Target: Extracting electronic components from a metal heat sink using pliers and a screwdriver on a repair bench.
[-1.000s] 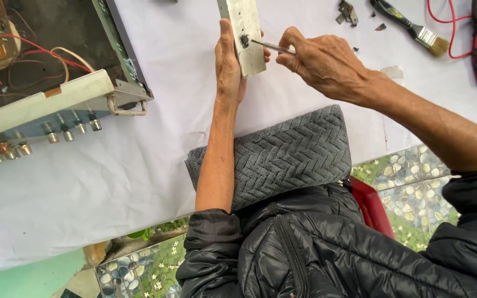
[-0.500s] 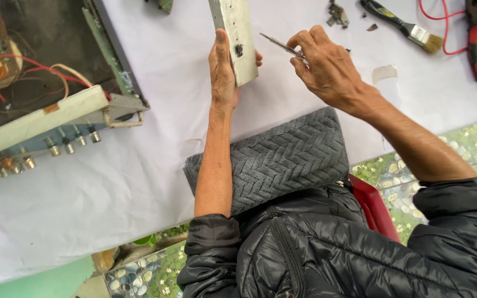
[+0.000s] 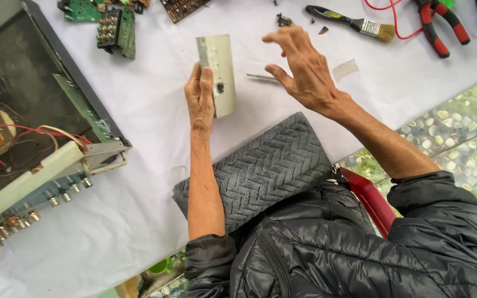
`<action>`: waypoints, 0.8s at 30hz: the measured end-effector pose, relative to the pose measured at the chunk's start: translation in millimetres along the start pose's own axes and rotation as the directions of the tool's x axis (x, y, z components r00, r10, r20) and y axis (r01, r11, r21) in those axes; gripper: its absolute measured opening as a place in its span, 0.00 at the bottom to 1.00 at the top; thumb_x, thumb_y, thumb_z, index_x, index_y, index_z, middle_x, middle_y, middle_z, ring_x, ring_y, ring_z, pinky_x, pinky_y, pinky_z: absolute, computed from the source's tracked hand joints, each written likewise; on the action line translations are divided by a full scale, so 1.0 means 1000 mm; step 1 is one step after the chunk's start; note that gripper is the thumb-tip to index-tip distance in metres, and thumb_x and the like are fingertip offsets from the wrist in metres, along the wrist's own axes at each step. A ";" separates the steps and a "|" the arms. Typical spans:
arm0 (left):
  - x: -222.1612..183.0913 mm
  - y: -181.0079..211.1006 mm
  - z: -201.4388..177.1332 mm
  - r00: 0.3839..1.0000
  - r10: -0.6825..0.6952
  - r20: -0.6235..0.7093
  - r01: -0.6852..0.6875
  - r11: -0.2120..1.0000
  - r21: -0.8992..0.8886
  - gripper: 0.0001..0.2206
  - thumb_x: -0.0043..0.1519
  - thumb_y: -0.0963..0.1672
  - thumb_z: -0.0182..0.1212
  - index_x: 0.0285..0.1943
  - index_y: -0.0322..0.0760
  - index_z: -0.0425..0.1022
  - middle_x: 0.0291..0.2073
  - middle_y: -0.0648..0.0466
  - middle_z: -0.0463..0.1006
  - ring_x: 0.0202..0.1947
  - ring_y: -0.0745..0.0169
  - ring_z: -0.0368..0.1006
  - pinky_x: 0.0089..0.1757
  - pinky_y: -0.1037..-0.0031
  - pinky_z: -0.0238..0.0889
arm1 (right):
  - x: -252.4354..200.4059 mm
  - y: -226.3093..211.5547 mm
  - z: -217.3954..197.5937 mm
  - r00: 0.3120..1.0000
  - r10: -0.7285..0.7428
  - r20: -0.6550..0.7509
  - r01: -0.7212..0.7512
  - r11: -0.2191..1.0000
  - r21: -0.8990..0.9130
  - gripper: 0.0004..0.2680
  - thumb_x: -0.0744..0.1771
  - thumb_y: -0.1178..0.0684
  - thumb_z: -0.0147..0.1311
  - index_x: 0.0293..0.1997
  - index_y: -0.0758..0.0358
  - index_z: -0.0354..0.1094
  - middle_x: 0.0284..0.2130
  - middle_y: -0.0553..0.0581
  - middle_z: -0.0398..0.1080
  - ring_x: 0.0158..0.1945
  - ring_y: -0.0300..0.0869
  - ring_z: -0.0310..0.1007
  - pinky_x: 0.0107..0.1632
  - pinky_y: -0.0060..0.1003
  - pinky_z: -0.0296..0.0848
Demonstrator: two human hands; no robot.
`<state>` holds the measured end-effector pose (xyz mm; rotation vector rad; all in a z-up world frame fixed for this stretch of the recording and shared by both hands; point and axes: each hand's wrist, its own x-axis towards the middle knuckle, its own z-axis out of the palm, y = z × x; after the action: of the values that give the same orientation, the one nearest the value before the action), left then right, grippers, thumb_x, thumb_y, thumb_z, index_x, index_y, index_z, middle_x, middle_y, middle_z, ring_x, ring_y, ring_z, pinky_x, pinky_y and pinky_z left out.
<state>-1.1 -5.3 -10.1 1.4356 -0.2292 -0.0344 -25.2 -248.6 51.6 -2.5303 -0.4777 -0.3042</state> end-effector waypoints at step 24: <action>-0.010 0.011 0.012 0.962 0.258 0.087 -0.217 0.533 0.817 0.45 0.59 0.68 0.49 0.78 0.45 0.52 0.59 0.50 0.68 0.56 0.57 0.65 0.57 0.59 0.53 | 0.050 0.094 -0.039 0.981 0.196 0.001 -0.174 0.868 0.465 0.05 0.76 0.51 0.51 0.50 0.60 0.63 0.42 0.57 0.69 0.42 0.42 0.72 0.37 0.34 0.73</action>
<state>-14.1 -14.3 1.4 2.3441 -0.4432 0.3899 52.8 -330.1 55.0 -2.0730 -0.2472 -0.1515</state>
